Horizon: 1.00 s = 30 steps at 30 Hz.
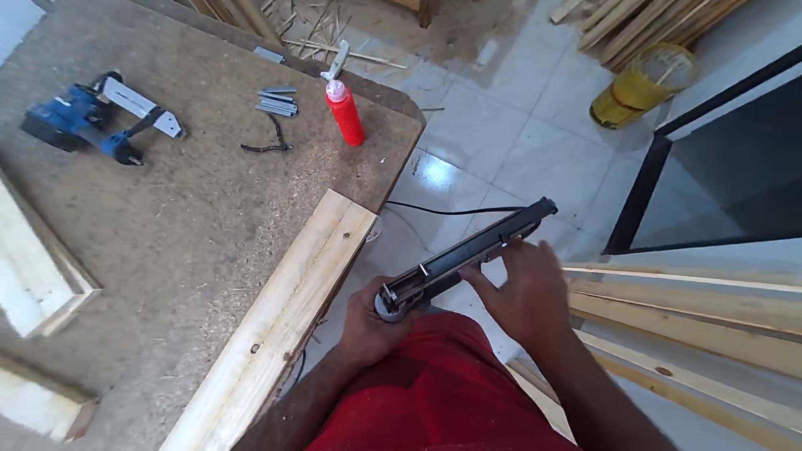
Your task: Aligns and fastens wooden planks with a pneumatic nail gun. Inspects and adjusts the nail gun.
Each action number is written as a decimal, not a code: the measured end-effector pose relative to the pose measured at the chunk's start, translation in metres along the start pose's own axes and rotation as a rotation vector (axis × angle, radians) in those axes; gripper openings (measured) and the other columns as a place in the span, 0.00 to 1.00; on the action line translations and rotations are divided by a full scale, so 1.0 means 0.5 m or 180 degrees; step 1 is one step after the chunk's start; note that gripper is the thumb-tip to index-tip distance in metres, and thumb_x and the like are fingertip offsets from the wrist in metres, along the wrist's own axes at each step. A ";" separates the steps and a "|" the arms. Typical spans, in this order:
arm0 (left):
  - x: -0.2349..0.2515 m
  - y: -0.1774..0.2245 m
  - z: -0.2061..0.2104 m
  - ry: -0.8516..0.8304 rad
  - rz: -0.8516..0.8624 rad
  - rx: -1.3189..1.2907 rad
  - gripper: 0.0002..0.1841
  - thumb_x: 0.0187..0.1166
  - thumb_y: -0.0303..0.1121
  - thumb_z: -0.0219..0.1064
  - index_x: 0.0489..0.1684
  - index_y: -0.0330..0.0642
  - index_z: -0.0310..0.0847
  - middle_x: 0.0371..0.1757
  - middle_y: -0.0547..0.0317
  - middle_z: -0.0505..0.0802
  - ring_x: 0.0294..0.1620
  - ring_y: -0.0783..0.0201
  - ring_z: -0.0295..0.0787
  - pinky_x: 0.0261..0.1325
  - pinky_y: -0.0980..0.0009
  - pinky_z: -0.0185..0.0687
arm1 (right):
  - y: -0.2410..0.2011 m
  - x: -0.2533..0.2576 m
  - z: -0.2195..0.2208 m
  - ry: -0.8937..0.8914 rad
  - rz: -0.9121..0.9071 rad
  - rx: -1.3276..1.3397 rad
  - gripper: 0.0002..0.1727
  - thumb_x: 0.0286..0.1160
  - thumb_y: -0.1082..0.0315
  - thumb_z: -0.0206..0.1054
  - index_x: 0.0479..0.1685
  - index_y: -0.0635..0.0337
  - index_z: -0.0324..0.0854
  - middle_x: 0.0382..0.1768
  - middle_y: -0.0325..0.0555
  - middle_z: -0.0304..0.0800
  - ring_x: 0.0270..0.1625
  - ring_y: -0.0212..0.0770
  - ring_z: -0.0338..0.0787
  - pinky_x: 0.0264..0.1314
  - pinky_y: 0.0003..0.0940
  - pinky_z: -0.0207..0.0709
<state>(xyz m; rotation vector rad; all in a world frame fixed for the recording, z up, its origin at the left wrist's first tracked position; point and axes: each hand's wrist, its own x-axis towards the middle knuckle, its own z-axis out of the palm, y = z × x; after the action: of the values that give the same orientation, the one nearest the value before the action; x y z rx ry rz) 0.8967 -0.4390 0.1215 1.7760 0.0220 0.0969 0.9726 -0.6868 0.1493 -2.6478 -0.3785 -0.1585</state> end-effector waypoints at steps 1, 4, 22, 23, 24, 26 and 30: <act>0.006 -0.001 0.001 0.0021 -0.0142 -0.0078 0.23 0.57 0.32 0.86 0.53 0.44 0.87 0.44 0.65 0.97 0.45 0.69 0.96 0.53 0.66 0.96 | -0.008 -0.011 -0.015 0.0187 -0.0231 -0.0123 0.31 0.81 0.39 0.62 0.47 0.62 0.90 0.50 0.57 0.94 0.61 0.58 0.92 0.80 0.69 0.68; 0.038 -0.001 0.011 0.0063 -0.0909 -0.0542 0.25 0.55 0.32 0.85 0.55 0.42 0.86 0.41 0.56 0.97 0.41 0.60 0.97 0.48 0.60 0.96 | -0.036 -0.024 0.000 -0.0061 -0.1107 0.0106 0.14 0.78 0.54 0.72 0.51 0.52 0.90 0.53 0.46 0.94 0.63 0.50 0.90 0.73 0.59 0.79; 0.349 0.019 -0.095 0.0238 0.0059 -0.1590 0.21 0.55 0.28 0.84 0.47 0.33 0.84 0.37 0.43 0.94 0.35 0.53 0.95 0.41 0.56 0.93 | -0.142 0.387 0.081 0.0902 -0.2477 -0.1002 0.11 0.82 0.70 0.61 0.56 0.61 0.83 0.29 0.46 0.91 0.33 0.46 0.90 0.51 0.44 0.84; 0.358 0.018 -0.107 0.0284 0.0091 -0.1566 0.21 0.55 0.28 0.84 0.47 0.33 0.85 0.38 0.44 0.95 0.36 0.53 0.95 0.43 0.56 0.94 | -0.151 0.402 0.086 0.0907 -0.2518 -0.1008 0.11 0.81 0.70 0.61 0.57 0.60 0.83 0.29 0.46 0.91 0.33 0.46 0.90 0.52 0.44 0.84; 0.363 0.017 -0.119 0.0330 0.0124 -0.1524 0.22 0.54 0.28 0.84 0.48 0.33 0.85 0.39 0.44 0.95 0.38 0.54 0.96 0.44 0.56 0.94 | -0.161 0.413 0.092 0.0912 -0.2549 -0.1004 0.12 0.82 0.70 0.61 0.58 0.58 0.83 0.31 0.45 0.91 0.34 0.45 0.90 0.53 0.45 0.83; 0.370 0.012 -0.144 0.0416 0.0242 -0.1411 0.23 0.55 0.29 0.85 0.50 0.34 0.85 0.40 0.47 0.96 0.40 0.55 0.96 0.47 0.57 0.95 | -0.180 0.432 0.106 0.0966 -0.2618 -0.0957 0.12 0.81 0.70 0.62 0.58 0.55 0.83 0.31 0.44 0.91 0.34 0.45 0.89 0.55 0.46 0.83; 0.377 -0.003 -0.179 0.0630 0.0442 -0.1237 0.21 0.57 0.29 0.84 0.50 0.36 0.87 0.40 0.50 0.97 0.40 0.57 0.97 0.47 0.58 0.96 | -0.211 0.470 0.137 0.1128 -0.2799 -0.0897 0.07 0.80 0.69 0.63 0.49 0.53 0.84 0.34 0.41 0.93 0.41 0.43 0.91 0.60 0.43 0.82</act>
<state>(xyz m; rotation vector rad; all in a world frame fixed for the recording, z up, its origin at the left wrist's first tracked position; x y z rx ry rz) 1.0774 -0.3384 0.1485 1.3730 0.0210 0.3537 1.1698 -0.5089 0.1741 -2.4357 -1.4444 -0.9911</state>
